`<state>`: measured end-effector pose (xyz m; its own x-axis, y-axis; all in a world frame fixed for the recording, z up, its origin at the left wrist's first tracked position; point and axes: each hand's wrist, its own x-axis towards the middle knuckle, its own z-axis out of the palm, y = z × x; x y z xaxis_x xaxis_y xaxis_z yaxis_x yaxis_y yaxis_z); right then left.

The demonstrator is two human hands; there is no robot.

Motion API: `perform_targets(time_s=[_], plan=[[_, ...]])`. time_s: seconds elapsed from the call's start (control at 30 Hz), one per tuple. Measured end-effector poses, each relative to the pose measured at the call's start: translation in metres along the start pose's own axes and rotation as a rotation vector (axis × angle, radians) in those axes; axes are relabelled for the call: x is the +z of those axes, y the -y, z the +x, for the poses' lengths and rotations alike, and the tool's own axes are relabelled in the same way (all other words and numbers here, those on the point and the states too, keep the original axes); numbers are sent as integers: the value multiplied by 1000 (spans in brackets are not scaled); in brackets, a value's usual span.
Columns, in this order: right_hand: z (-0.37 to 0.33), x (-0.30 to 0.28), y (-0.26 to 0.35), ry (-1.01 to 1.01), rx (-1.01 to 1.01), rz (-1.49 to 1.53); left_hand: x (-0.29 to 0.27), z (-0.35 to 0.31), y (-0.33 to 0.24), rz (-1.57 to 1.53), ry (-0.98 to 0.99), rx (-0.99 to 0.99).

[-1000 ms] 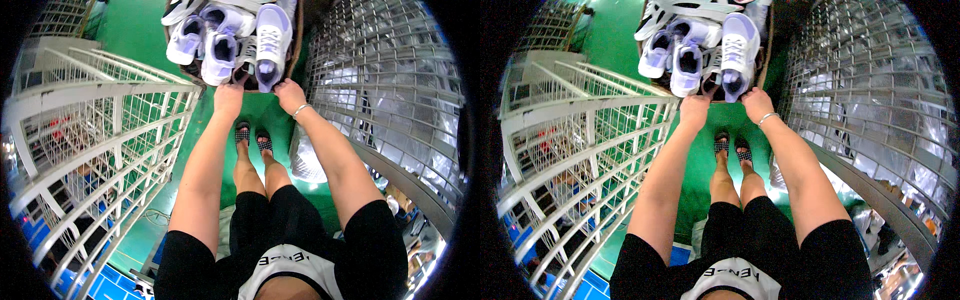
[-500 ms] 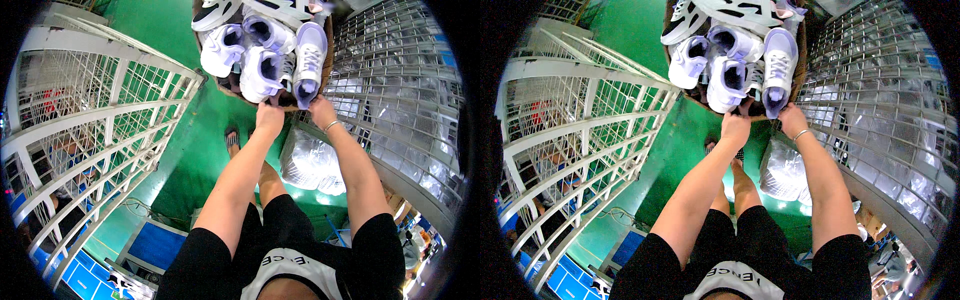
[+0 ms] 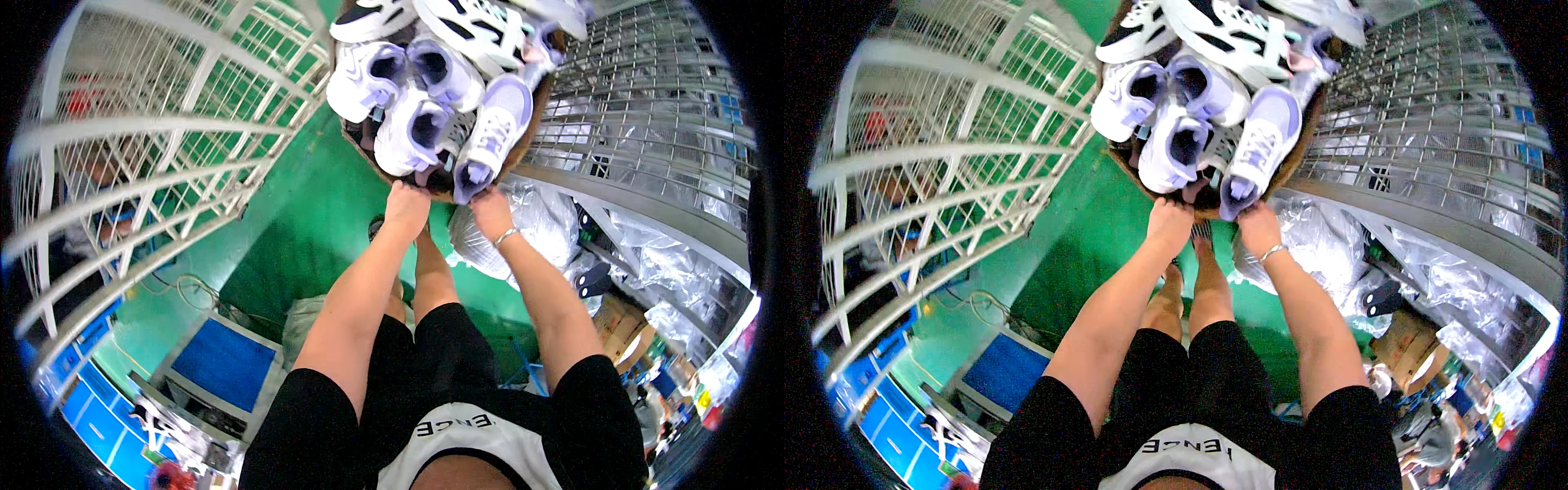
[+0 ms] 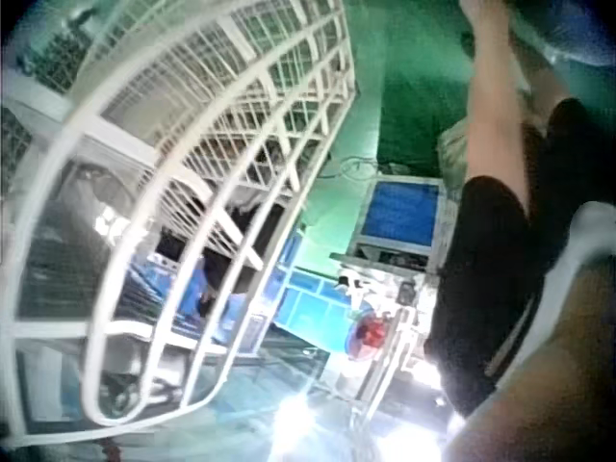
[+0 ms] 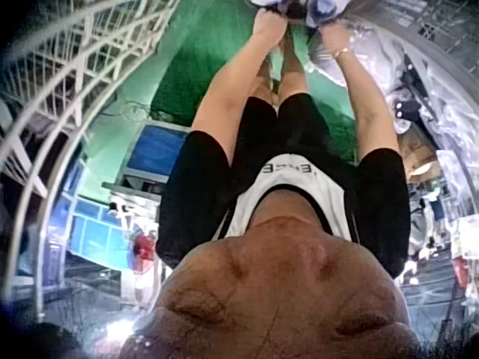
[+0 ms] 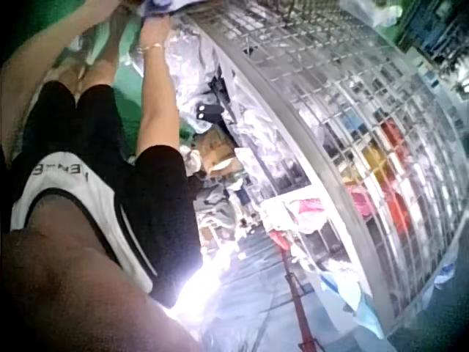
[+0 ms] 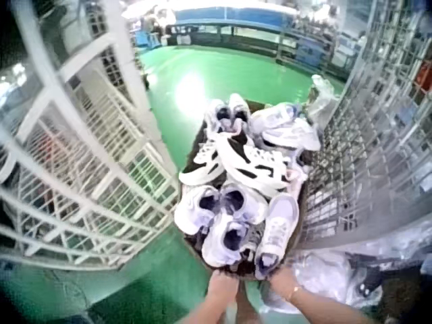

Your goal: The person takes several white insoles from a shelf, walks to a conveyor belt, and inserts a matching insole into each of the purple and black sneakers before moving to a bin and transferring more sneakers back to the conveyor belt.

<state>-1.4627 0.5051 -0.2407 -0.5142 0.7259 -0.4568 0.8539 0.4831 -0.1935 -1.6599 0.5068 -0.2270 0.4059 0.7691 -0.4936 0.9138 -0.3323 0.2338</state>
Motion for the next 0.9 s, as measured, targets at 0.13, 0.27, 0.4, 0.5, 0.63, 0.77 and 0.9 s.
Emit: perform_targets(time_s=[0.13, 0.27, 0.4, 0.5, 0.63, 0.77, 0.9], plan=[[-43, 19, 56, -122, -79, -1, 36, -70, -7, 20, 11, -27], [-90, 43, 81, -147, -199, -20, 59, -128, -33, -13, 47, -48], [-127, 61, 104, -150, -256, -26, 74, -178, -55, -53, 68, -107], [-144, 67, 112, -177, -316, -48, 111, -199, -74, -94, 56, -189], [-156, 84, 132, 343, -240, -184, 108, -231, -77, -107, 87, -229], [-187, 87, 182, 46, -318, -119, 134, -279, -71, -46, -53, -213], [-205, 97, 200, -2, -299, -89, 152, -304, -79, -40, -99, -197]])
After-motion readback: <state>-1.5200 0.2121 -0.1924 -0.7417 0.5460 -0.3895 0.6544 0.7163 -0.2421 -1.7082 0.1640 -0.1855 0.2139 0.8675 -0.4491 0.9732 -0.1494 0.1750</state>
